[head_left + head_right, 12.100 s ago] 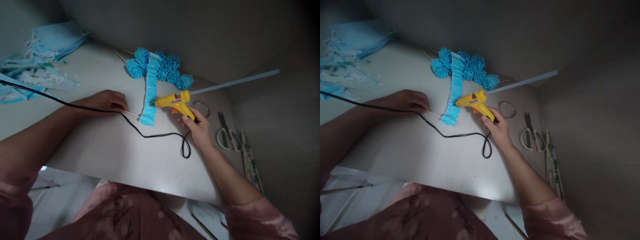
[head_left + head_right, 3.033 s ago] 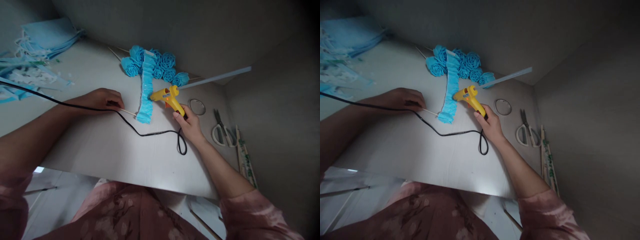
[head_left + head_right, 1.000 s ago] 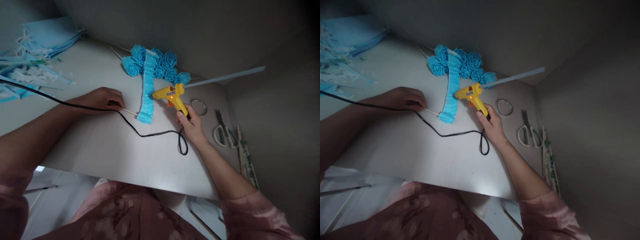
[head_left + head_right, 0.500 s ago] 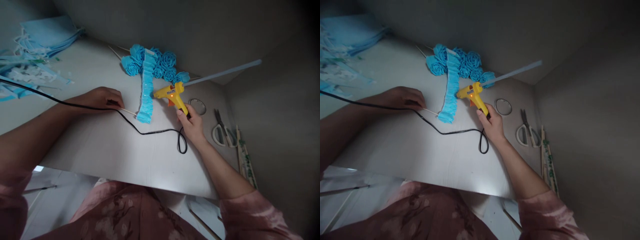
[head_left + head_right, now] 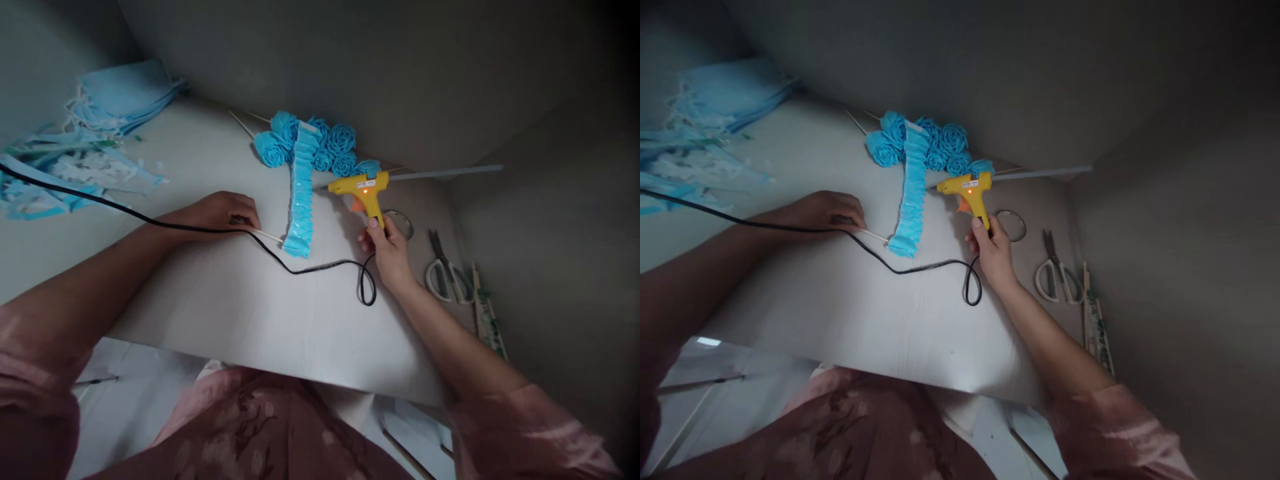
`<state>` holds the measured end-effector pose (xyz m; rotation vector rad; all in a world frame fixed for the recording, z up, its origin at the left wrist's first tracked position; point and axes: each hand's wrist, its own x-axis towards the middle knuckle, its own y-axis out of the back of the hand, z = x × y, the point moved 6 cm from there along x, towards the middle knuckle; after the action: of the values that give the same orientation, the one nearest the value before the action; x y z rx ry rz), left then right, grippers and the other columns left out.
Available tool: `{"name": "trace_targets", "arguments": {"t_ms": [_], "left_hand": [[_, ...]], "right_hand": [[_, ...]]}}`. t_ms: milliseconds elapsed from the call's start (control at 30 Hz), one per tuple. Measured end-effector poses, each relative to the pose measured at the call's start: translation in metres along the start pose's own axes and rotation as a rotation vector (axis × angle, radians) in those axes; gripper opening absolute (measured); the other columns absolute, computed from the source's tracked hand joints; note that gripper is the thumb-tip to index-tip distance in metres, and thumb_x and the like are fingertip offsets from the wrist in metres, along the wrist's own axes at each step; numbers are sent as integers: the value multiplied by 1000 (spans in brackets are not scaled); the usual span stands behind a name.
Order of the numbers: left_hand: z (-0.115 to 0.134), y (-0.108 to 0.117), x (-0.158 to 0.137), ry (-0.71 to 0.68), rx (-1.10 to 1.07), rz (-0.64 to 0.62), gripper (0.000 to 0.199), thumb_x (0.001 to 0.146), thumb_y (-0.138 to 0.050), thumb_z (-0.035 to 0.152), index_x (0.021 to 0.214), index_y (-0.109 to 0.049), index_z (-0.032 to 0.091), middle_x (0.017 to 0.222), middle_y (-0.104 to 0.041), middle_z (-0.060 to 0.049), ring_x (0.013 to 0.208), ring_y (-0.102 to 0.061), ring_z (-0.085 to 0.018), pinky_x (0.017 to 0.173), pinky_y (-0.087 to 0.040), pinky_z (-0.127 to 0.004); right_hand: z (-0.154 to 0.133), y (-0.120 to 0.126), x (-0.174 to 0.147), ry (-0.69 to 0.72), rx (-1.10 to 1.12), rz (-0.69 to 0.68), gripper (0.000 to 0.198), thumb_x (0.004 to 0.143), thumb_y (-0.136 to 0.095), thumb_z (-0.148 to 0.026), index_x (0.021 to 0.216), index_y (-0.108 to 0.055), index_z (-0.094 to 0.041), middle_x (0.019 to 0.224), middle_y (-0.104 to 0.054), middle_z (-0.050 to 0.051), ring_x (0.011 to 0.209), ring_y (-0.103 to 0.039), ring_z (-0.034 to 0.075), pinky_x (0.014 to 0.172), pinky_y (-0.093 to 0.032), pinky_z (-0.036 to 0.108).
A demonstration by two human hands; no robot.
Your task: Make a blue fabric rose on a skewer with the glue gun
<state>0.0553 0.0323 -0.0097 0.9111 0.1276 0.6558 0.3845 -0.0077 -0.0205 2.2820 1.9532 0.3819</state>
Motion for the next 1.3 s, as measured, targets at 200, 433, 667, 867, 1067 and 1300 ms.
{"name": "trace_targets", "arguments": {"t_ms": [200, 433, 667, 867, 1067, 1300], "left_hand": [[-4, -2, -1, -25, -10, 19, 34, 101, -57, 44, 89, -77, 20, 89, -72, -8, 82, -67, -17, 78, -46, -23], [0, -1, 1, 32, -10, -10, 29, 100, -58, 37, 87, -77, 20, 89, -73, -5, 83, -66, -17, 79, -46, -25], [1, -2, 1, 13, -19, -12, 24, 99, -59, 28, 89, -77, 17, 89, -72, -5, 82, -65, -15, 78, -45, -24], [0, -2, -1, 47, -13, -15, 24, 99, -59, 30, 89, -77, 17, 91, -73, -6, 84, -65, -15, 79, -46, -25], [0, -1, -1, 41, -2, -23, 23, 98, -59, 29, 89, -76, 16, 90, -71, -5, 83, -64, -15, 78, -46, -24], [2, -1, 0, 46, -7, -24, 27, 100, -59, 35, 89, -76, 17, 91, -72, -7, 84, -64, -17, 79, -46, -26]], "right_hand": [[-8, -7, 9, 67, -33, -67, 44, 86, -66, -68, 93, -62, -24, 67, -60, -4, 56, -51, 11, 54, -42, 25], [6, 5, 0, 43, -73, -42, 44, 86, -70, -65, 102, -68, -24, 64, -59, -5, 52, -49, 11, 50, -39, 25], [5, 1, -2, 50, -100, -114, 43, 89, -68, -62, 110, -70, -24, 66, -62, -4, 55, -51, 12, 53, -41, 26], [-2, -2, -3, 100, -157, -123, 45, 90, -66, -63, 113, -69, -24, 67, -62, -4, 55, -50, 13, 54, -41, 28], [-2, -4, -2, 127, -241, -144, 42, 91, -65, -61, 110, -70, -24, 67, -62, -3, 57, -51, 13, 56, -41, 28], [-4, 0, -3, 122, -191, -69, 43, 92, -63, -63, 105, -68, -23, 62, -57, -5, 53, -46, 12, 54, -37, 27]]}}
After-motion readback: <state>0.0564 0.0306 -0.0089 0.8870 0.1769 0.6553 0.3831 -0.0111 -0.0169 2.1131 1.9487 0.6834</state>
